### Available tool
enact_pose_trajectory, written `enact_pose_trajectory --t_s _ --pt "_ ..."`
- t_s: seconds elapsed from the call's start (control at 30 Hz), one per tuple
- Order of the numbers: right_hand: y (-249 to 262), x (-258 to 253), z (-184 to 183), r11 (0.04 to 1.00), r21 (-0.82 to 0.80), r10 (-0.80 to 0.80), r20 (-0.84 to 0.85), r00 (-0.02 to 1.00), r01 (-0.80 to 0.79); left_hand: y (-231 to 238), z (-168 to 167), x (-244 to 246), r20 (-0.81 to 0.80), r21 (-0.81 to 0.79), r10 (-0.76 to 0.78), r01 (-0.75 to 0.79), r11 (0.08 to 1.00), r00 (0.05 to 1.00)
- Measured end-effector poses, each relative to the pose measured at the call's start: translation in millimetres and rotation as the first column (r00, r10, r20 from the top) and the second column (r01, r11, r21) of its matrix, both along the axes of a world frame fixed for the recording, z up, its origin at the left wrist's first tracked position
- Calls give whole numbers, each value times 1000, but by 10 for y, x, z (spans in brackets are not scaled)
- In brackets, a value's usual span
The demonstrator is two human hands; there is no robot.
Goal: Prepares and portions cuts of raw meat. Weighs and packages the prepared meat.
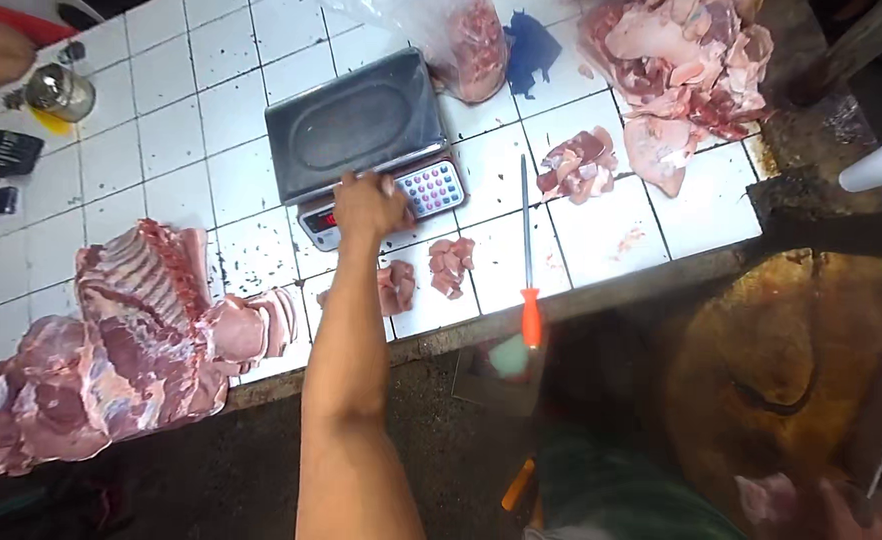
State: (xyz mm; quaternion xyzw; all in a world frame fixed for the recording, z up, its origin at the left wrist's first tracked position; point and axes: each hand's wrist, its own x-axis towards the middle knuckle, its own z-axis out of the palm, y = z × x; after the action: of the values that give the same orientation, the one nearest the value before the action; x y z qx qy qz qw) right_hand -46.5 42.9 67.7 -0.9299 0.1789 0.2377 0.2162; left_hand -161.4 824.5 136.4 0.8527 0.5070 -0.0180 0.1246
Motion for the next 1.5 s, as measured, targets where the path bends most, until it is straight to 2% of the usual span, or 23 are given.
enact_pose_trajectory --t_s 0.07,0.13,0.2,0.27,0.3,0.4,0.47,0.53,0.6,0.67,0.7,0.73,0.77,0.87,0.93,1.0,1.03,1.13,1.23,1.3,1.4,1.5 --pt "-35 38 18 999 -9 48 2 999 -48 -371 -96 -299 43 -58 11 -9 998 999" --pt "-127 77 3 995 16 102 1 995 -102 -714 -143 -605 189 -85 84 -69 994 978" --pt "-254 105 34 988 50 145 -19 989 -144 -1202 -115 -798 408 -79 217 -202 976 887" --pt "-403 131 23 982 131 140 -25 990 -135 -1890 -40 -775 533 -147 340 -311 939 775" --pt "-485 139 5 977 181 125 -38 991 -116 -2339 -10 -685 561 -199 341 -278 940 754" --pt "-666 203 60 956 289 83 -67 994 -60 -3907 -129 -261 543 -331 183 8 944 820" --pt "-802 178 140 936 349 47 -14 999 -39 -4706 -463 54 459 -493 169 92 865 872" --pt "-1047 68 257 897 440 32 28 999 -41 -5261 -883 206 409 -631 299 31 775 862" --pt "-1393 -91 413 840 540 19 71 997 -54 -5667 -1212 220 328 -793 470 -32 609 819" --pt "-1821 -232 491 796 600 -6 131 991 -75 -5976 -1504 175 250 -920 563 12 392 788" --pt "-2021 -300 501 783 617 -21 157 987 -81 -6055 -1661 128 235 -936 566 27 351 790" --pt "-2193 -362 502 775 627 -38 175 984 -82 -6081 -1775 73 235 -922 547 5 388 803" --pt "-2336 -422 497 769 634 -57 190 980 -78 -6089 -1775 15 231 -880 500 -40 473 834" --pt "-2749 -607 529 795 606 -103 183 978 -30 -6317 -1266 -169 286 -626 328 -83 775 901" --pt "-2977 -648 455 820 572 -142 168 975 21 -6455 -962 -74 453 -509 329 -63 858 828" --pt "-3172 -672 310 840 537 -171 129 977 76 -6653 -771 99 564 -488 273 48 871 779" --pt "-3247 -676 214 849 519 -176 100 979 99 -6782 -717 179 583 -496 210 139 857 785" --pt "-3361 -635 -83 876 462 -152 -9 988 139 -7297 -559 502 491 -609 -27 365 704 871" --pt "-3399 -621 -198 886 439 -125 -80 989 148 -7872 -643 813 377 -702 -174 403 588 910" --pt "-3409 -614 -181 878 453 -125 -97 987 156 -8171 -763 991 345 -663 -302 458 592 889" --pt "-3433 -600 -178 864 475 -129 -116 985 169 -8511 -776 1258 331 -519 -393 513 683 858" --pt "-3481 -587 -156 858 485 -132 -112 985 170 -8548 -659 1634 379 -477 -384 534 698 842"
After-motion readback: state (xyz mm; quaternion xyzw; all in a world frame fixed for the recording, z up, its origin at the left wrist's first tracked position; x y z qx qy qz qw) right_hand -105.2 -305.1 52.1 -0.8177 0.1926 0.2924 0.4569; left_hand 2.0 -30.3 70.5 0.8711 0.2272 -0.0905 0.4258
